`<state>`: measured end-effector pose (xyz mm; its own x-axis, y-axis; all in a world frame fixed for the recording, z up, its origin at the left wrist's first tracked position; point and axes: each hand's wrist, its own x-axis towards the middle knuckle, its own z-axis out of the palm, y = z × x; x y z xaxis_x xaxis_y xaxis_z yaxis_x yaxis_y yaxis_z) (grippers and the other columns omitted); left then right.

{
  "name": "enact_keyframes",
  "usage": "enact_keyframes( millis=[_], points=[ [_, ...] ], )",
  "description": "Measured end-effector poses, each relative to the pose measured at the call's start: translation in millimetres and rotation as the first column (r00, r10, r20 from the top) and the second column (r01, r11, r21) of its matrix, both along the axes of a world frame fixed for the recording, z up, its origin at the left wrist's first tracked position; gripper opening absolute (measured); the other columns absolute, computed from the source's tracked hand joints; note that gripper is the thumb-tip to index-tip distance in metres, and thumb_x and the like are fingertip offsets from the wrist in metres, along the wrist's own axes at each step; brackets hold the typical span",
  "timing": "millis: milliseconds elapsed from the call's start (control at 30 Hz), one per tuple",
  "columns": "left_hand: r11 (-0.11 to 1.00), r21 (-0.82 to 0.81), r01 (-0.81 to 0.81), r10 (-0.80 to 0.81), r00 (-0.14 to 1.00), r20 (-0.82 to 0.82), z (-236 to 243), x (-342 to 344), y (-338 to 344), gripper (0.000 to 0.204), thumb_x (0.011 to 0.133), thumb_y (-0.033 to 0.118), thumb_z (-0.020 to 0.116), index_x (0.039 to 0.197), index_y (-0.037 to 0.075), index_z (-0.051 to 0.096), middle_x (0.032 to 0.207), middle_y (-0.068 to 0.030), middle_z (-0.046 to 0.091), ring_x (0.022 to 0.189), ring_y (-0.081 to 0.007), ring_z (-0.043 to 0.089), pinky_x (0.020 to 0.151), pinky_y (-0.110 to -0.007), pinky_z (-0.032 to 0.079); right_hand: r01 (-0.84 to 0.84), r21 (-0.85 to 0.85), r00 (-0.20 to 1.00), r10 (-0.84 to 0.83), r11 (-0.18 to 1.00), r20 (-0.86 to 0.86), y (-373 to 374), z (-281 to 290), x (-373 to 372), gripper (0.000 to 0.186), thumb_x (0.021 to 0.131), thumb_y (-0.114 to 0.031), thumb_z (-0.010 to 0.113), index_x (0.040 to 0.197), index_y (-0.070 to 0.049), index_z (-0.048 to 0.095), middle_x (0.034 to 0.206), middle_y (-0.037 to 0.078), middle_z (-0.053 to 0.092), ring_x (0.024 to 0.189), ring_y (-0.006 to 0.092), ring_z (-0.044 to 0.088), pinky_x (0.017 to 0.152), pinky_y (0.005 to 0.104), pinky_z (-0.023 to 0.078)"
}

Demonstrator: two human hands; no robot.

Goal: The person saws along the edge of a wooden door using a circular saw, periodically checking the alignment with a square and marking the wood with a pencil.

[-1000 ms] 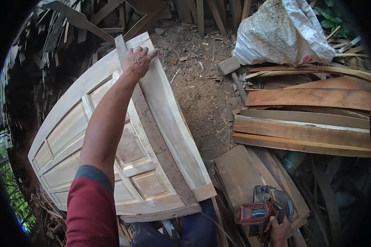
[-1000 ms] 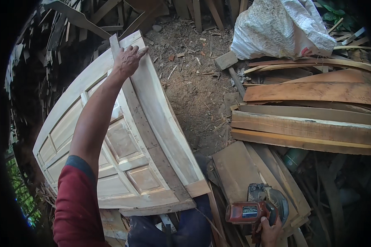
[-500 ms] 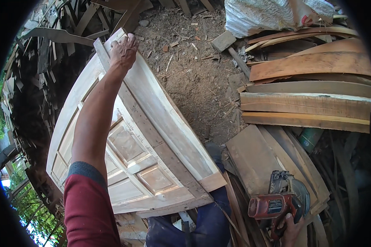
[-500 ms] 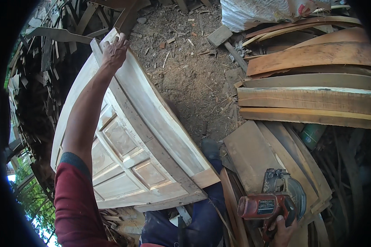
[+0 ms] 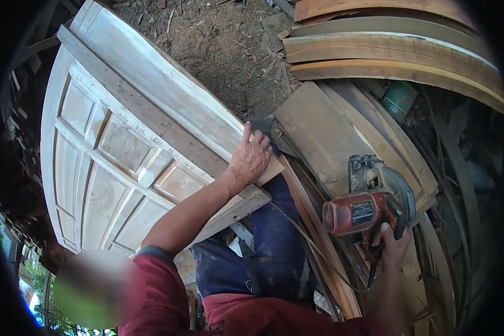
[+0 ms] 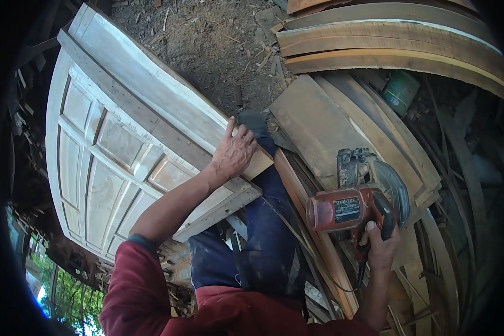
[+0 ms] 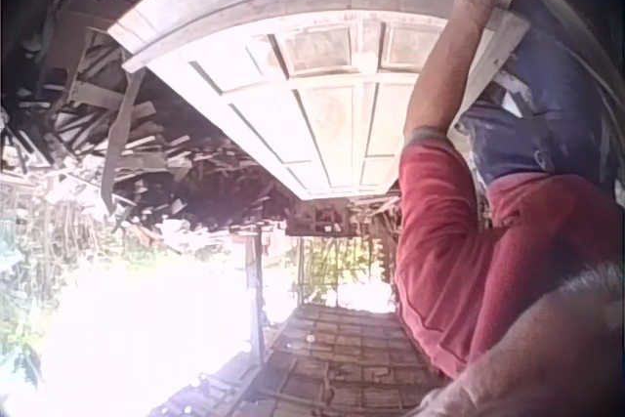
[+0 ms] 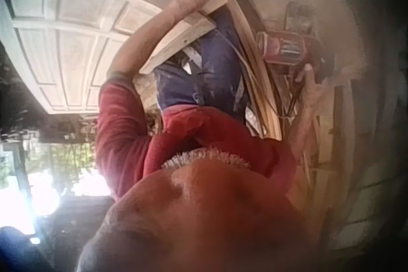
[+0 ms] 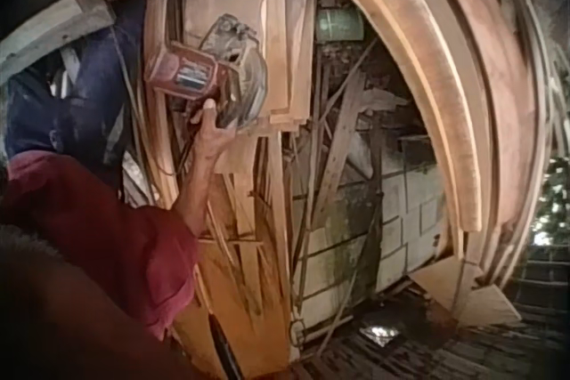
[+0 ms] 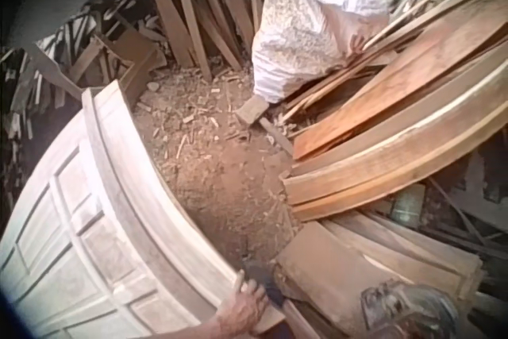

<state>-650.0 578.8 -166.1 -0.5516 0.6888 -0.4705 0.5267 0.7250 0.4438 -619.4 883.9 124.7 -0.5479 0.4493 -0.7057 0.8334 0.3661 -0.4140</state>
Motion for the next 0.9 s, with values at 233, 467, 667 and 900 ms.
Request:
enact_keyframes(
  millis=[233,467,667,900],
  points=[
    [0.997,0.045,-0.056,0.052,0.994,0.098,4,-2,-5,0.021,0.090,0.019,0.053,0.097,0.009,0.070,0.106,-0.0080,0.057,0.119,-0.0273,0.049,0.120,-0.057,0.023,-0.028,-0.057,0.999,0.030,0.998,0.036,-3,-3,13,0.047,0.089,-0.018,0.068,0.131,0.001,0.060,0.081,0.001,0.062,0.062,0.0067,0.053,0.055,0.0234,0.042],
    [0.727,0.171,-0.665,0.670,0.741,0.037,38,125,-106,0.044,0.083,0.020,0.071,0.123,0.009,0.057,0.125,-0.0151,0.054,0.122,-0.0352,0.049,0.105,-0.051,0.036,-0.320,-0.063,0.947,0.320,0.945,0.000,-7,-26,66,0.045,0.082,-0.029,0.077,0.114,0.001,0.066,0.084,0.004,0.066,0.071,0.0140,0.060,0.065,0.0308,0.050],
    [0.728,-0.298,-0.617,0.673,0.727,0.139,68,326,-110,0.089,0.077,0.043,0.079,0.148,0.006,0.040,0.137,-0.0158,0.045,0.135,-0.0365,0.037,0.115,-0.059,0.023,-0.525,0.008,0.850,0.525,0.851,-0.036,-41,-53,112,0.049,0.075,-0.026,0.082,0.111,0.002,0.066,0.088,0.016,0.069,0.078,0.0306,0.069,0.073,0.0394,0.055],
    [0.687,-0.214,-0.694,0.717,0.696,0.044,36,370,-97,0.082,0.072,0.035,0.081,0.143,0.012,0.048,0.133,-0.0138,0.048,0.132,-0.0338,0.040,0.115,-0.057,0.021,-0.711,0.020,0.660,0.676,0.703,-0.327,-86,-105,139,0.051,0.067,-0.022,0.084,0.107,0.005,0.066,0.079,0.016,0.067,0.066,0.0320,0.067,0.061,0.0385,0.054]
  ],
)
